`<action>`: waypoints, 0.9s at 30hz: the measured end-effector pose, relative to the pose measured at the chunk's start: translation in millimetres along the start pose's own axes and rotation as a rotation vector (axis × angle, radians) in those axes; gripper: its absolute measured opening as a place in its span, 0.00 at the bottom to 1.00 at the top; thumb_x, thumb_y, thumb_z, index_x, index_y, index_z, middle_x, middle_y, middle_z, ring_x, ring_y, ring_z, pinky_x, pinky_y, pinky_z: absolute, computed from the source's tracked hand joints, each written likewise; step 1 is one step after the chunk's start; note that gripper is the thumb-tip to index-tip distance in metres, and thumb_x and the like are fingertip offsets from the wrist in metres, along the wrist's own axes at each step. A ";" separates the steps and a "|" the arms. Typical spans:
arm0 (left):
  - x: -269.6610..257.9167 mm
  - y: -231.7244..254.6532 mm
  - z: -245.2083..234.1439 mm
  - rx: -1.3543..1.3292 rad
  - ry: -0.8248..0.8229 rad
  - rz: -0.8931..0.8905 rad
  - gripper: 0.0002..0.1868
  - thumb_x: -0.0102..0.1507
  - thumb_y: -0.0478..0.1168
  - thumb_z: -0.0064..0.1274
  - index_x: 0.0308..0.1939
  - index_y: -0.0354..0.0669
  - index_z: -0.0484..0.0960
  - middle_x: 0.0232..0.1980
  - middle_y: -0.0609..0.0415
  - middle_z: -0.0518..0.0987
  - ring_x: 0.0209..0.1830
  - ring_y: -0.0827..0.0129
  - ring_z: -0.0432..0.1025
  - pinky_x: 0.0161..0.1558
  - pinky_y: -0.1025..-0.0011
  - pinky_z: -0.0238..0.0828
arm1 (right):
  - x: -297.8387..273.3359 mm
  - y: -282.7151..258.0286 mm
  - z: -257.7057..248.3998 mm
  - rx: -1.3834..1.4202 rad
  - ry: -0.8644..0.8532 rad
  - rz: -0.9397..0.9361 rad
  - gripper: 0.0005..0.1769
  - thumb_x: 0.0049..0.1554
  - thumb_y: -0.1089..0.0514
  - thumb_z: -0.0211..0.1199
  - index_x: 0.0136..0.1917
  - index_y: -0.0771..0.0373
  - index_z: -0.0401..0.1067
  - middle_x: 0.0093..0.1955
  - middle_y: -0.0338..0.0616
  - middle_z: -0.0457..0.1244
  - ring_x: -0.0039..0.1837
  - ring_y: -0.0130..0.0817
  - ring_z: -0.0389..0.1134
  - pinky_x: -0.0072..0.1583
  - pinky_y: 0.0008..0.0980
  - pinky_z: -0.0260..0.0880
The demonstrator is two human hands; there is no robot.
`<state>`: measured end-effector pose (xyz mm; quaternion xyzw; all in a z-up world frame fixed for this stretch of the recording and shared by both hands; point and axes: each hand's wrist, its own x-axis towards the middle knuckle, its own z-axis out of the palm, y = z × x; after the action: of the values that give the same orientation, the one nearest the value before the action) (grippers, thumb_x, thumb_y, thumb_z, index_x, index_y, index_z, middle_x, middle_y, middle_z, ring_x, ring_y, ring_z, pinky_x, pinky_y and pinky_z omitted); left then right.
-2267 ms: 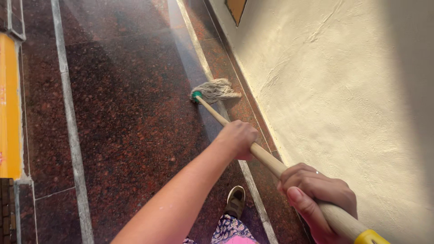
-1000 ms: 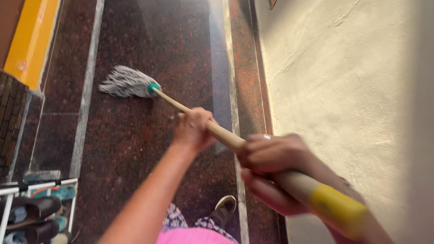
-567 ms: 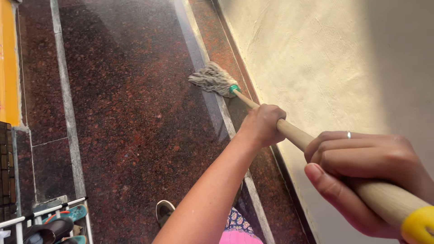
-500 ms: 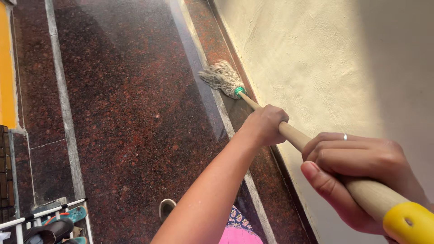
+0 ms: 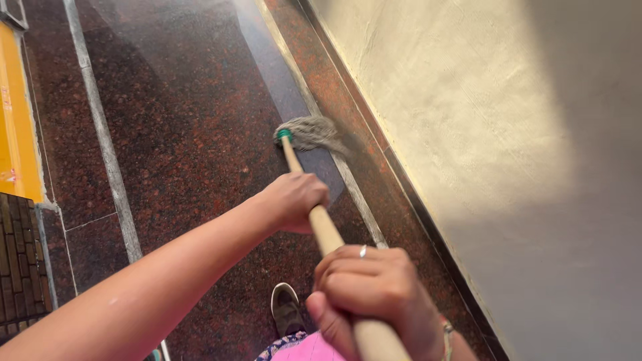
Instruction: The person mops a dark, speckled tiled floor in a narrow hallway using a string mop with a wooden handle. They move the mop back and forth along the length of the corridor, cleaning the surface near a shoe rack and a brown door.
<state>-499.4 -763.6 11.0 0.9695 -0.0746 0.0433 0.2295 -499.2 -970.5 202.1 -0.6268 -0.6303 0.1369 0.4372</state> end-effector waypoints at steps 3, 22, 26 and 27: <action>-68.5 -22.6 -12.2 0.035 -0.013 -0.180 0.08 0.47 0.47 0.67 0.24 0.50 0.86 0.29 0.49 0.83 0.37 0.49 0.79 0.43 0.54 0.75 | 10.8 -6.4 39.5 0.131 -0.076 -0.061 0.13 0.56 0.66 0.66 0.34 0.63 0.64 0.38 0.45 0.66 0.47 0.39 0.75 0.52 0.33 0.77; -156.2 21.4 64.2 -0.218 0.756 -0.984 0.15 0.64 0.45 0.59 0.29 0.38 0.80 0.37 0.42 0.82 0.44 0.42 0.78 0.60 0.57 0.74 | 32.8 27.8 60.1 0.125 -0.905 -0.316 0.11 0.38 0.55 0.68 0.29 0.54 0.65 0.34 0.32 0.64 0.45 0.39 0.70 0.46 0.38 0.70; -102.5 68.5 108.7 -0.181 0.954 -0.897 0.11 0.59 0.42 0.63 0.28 0.39 0.83 0.50 0.38 0.81 0.56 0.38 0.72 0.56 0.55 0.70 | -19.7 29.0 10.5 0.002 -0.961 -0.269 0.12 0.36 0.55 0.68 0.26 0.55 0.64 0.33 0.33 0.64 0.44 0.39 0.70 0.43 0.38 0.69; -83.9 81.2 117.9 -0.194 0.936 -0.891 0.11 0.60 0.42 0.62 0.28 0.38 0.82 0.50 0.39 0.81 0.55 0.39 0.73 0.59 0.55 0.70 | -33.9 32.0 -6.9 0.003 -0.950 -0.265 0.12 0.36 0.55 0.68 0.27 0.55 0.64 0.33 0.33 0.64 0.44 0.39 0.70 0.43 0.38 0.69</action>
<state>-589.5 -878.1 -68.3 0.7611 0.4387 0.3546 0.3203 -478.4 -998.3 170.2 -0.4087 -0.8341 0.3516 0.1163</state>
